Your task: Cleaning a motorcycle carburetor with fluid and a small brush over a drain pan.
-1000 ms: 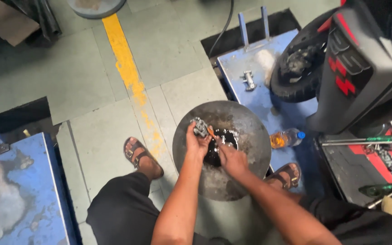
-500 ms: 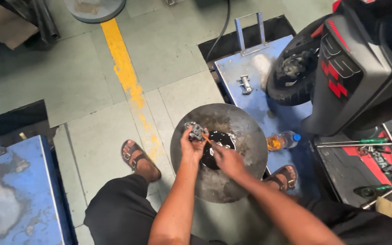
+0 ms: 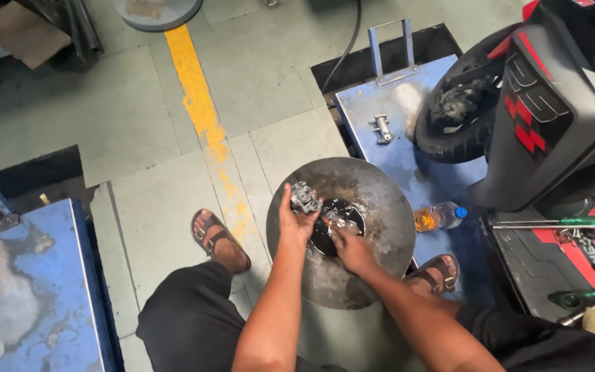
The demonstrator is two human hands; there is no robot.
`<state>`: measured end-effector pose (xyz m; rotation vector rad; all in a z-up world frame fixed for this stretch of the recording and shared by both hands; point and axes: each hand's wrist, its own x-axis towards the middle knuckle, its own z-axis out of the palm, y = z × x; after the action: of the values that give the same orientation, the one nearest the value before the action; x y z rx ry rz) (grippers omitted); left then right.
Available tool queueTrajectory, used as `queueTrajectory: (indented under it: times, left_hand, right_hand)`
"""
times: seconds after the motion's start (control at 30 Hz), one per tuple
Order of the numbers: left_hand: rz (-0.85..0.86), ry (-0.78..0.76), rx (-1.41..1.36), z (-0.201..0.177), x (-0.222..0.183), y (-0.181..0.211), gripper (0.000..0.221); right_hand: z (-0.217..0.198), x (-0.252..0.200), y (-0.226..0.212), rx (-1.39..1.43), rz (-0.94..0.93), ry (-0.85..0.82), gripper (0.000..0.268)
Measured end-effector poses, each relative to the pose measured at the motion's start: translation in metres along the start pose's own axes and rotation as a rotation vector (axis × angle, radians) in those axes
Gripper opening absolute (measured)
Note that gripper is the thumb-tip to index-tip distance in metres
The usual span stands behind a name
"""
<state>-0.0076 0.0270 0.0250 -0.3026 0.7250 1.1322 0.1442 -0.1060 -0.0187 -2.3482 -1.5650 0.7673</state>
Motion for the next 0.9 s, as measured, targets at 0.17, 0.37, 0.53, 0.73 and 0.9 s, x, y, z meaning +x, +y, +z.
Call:
queueTrajectory:
  times: [0.17, 0.37, 0.53, 0.73, 0.9]
  left_hand:
    - [-0.028, 0.082, -0.027, 0.012, -0.003, 0.007, 0.056]
    - [0.022, 0.042, 0.071, -0.019, 0.027, 0.002, 0.044]
    - [0.031, -0.02, 0.128, -0.012, 0.012, 0.001, 0.037]
    - [0.064, -0.043, 0.213, -0.004, 0.001, 0.001, 0.029]
    - [0.054, 0.003, 0.227, 0.012, -0.01, 0.002, 0.032]
  right_hand:
    - [-0.052, -0.02, -0.048, 0.08, 0.176, 0.111, 0.041]
    - [0.026, 0.011, 0.04, 0.148, -0.075, 0.108, 0.039]
    - [-0.018, -0.002, 0.011, 0.71, -0.227, 0.148, 0.042]
    - [-0.085, -0.016, -0.01, 1.109, 0.201, -0.135, 0.045]
    - [-0.09, -0.017, 0.009, 1.812, 0.323, -0.63, 0.025]
